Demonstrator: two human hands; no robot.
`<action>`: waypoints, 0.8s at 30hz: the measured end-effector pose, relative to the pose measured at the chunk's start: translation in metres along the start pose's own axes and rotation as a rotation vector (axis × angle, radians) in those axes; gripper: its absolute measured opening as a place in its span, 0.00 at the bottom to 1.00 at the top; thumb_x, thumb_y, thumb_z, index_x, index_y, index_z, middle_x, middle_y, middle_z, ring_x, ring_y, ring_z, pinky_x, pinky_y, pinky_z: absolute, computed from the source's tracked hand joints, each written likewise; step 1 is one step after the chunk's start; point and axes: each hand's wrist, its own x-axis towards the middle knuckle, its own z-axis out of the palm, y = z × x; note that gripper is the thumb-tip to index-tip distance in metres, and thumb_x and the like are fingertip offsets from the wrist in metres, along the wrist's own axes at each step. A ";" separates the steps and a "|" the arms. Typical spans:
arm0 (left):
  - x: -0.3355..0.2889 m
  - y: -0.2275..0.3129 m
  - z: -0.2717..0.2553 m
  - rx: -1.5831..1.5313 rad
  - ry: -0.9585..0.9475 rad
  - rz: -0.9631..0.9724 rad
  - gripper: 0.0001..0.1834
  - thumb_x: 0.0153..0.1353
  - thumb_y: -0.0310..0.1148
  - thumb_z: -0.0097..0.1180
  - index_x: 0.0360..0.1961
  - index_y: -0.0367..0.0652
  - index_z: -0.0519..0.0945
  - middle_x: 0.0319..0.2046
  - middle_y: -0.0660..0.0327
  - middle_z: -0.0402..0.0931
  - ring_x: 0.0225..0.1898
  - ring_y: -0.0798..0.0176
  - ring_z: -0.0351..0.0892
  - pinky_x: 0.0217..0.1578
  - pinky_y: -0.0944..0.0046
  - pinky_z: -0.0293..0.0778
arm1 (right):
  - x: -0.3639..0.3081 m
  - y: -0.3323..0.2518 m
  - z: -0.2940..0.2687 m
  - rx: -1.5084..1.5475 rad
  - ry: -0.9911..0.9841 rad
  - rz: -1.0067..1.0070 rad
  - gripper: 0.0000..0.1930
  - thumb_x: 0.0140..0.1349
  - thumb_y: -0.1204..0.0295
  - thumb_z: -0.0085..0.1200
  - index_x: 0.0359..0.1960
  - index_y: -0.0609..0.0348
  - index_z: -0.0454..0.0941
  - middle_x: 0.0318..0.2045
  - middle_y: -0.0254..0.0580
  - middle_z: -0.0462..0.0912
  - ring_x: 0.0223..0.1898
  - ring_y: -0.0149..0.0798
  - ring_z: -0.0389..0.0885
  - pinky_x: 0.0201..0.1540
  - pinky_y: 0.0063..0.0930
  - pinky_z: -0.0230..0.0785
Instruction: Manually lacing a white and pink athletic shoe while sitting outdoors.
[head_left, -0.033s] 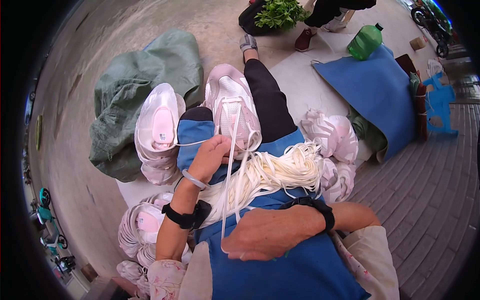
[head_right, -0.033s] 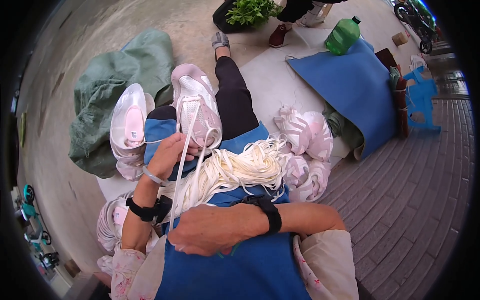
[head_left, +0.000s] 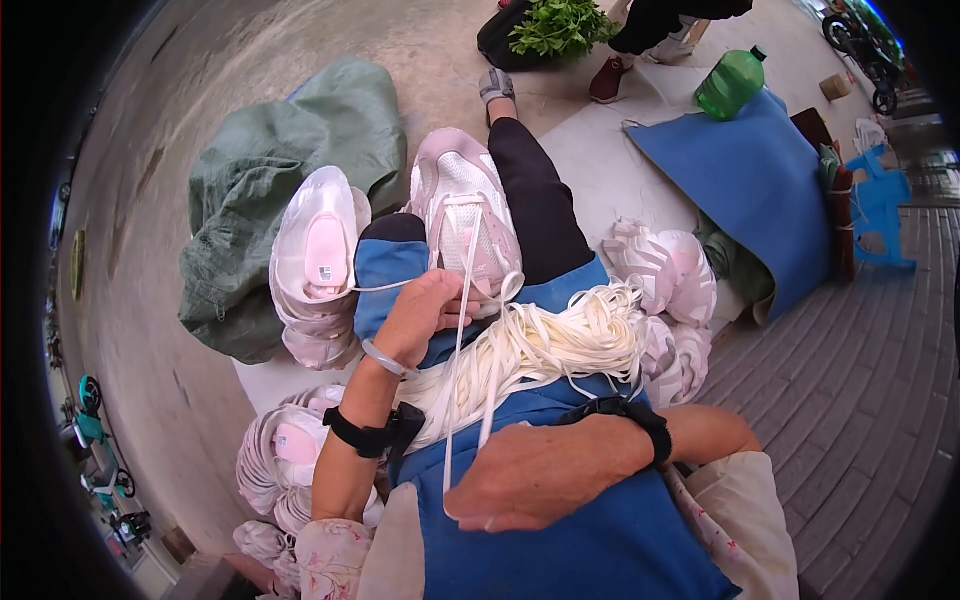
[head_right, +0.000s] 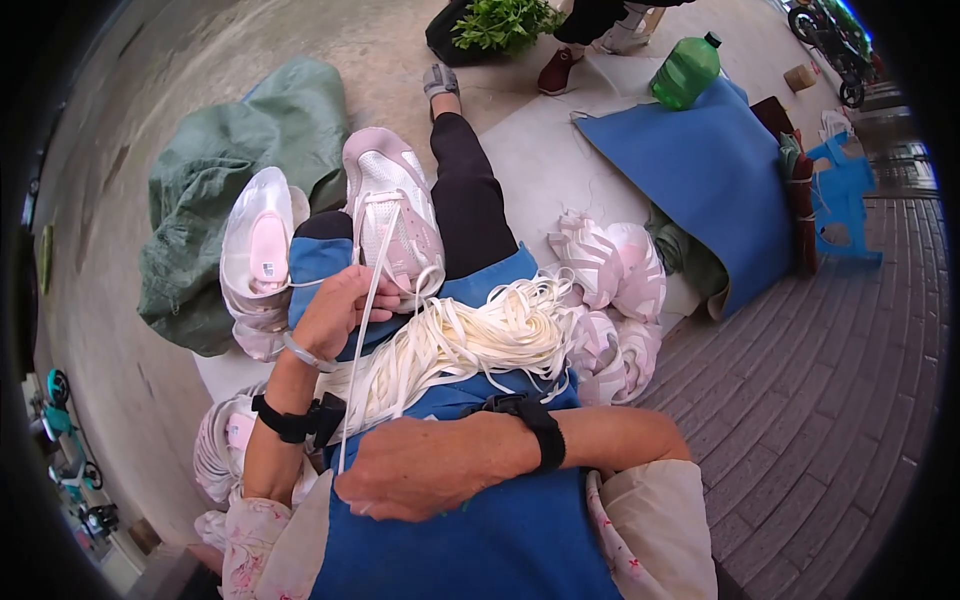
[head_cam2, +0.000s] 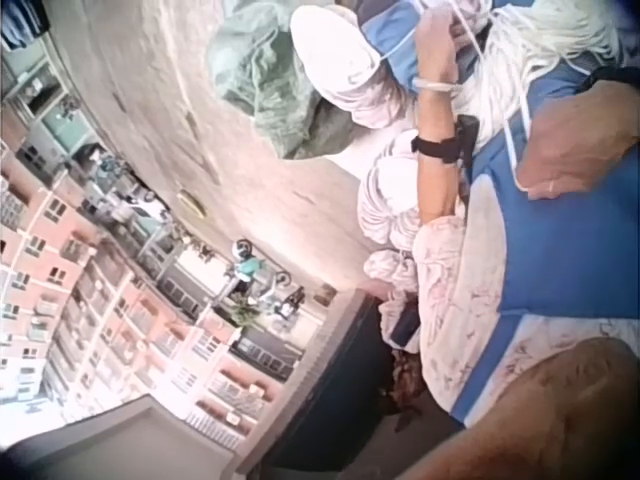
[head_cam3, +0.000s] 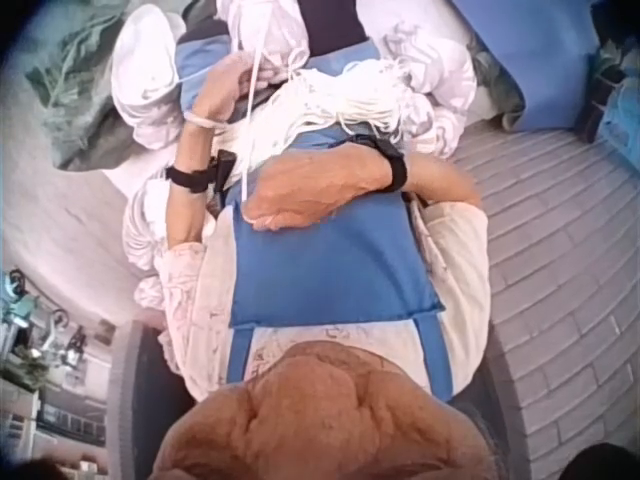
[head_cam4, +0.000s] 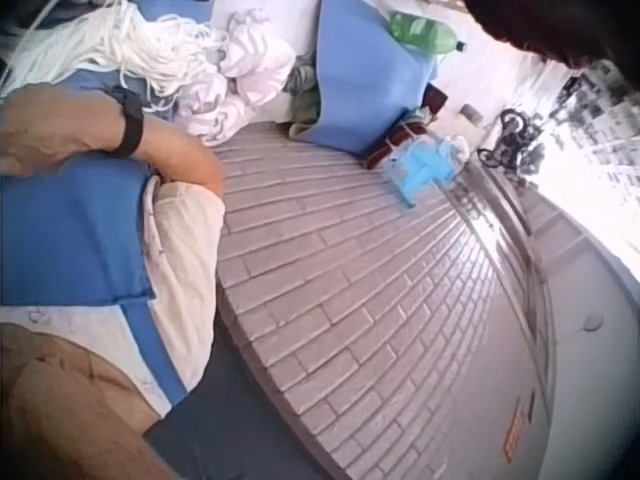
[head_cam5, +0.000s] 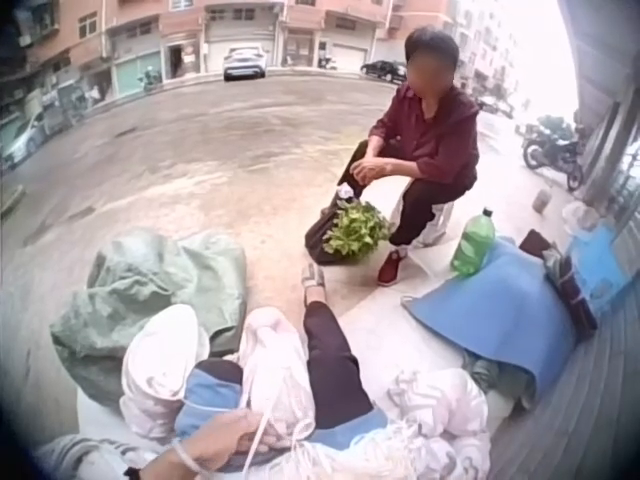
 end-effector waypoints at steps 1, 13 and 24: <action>-0.003 0.004 0.002 -0.348 -0.015 -0.127 0.19 0.69 0.44 0.44 0.42 0.36 0.75 0.34 0.58 0.78 0.34 0.64 0.80 0.38 0.67 0.77 | 0.001 -0.006 0.001 0.000 0.000 -0.001 0.13 0.63 0.67 0.49 0.28 0.67 0.70 0.19 0.54 0.75 0.26 0.59 0.77 0.28 0.49 0.69; -0.011 0.009 0.005 -0.318 -0.177 -0.229 0.34 0.68 0.60 0.36 0.44 0.34 0.72 0.39 0.50 0.77 0.37 0.54 0.82 0.40 0.55 0.81 | 0.014 -0.063 0.021 0.152 0.161 -0.454 0.11 0.64 0.66 0.50 0.26 0.59 0.67 0.19 0.48 0.71 0.24 0.52 0.74 0.24 0.39 0.64; -0.007 -0.019 0.014 -0.801 -0.367 -0.214 0.34 0.67 0.60 0.39 0.51 0.34 0.71 0.48 0.41 0.75 0.47 0.43 0.80 0.49 0.44 0.77 | 0.020 -0.079 0.027 0.250 0.227 -0.581 0.13 0.66 0.65 0.48 0.26 0.59 0.67 0.19 0.48 0.71 0.23 0.51 0.74 0.24 0.38 0.64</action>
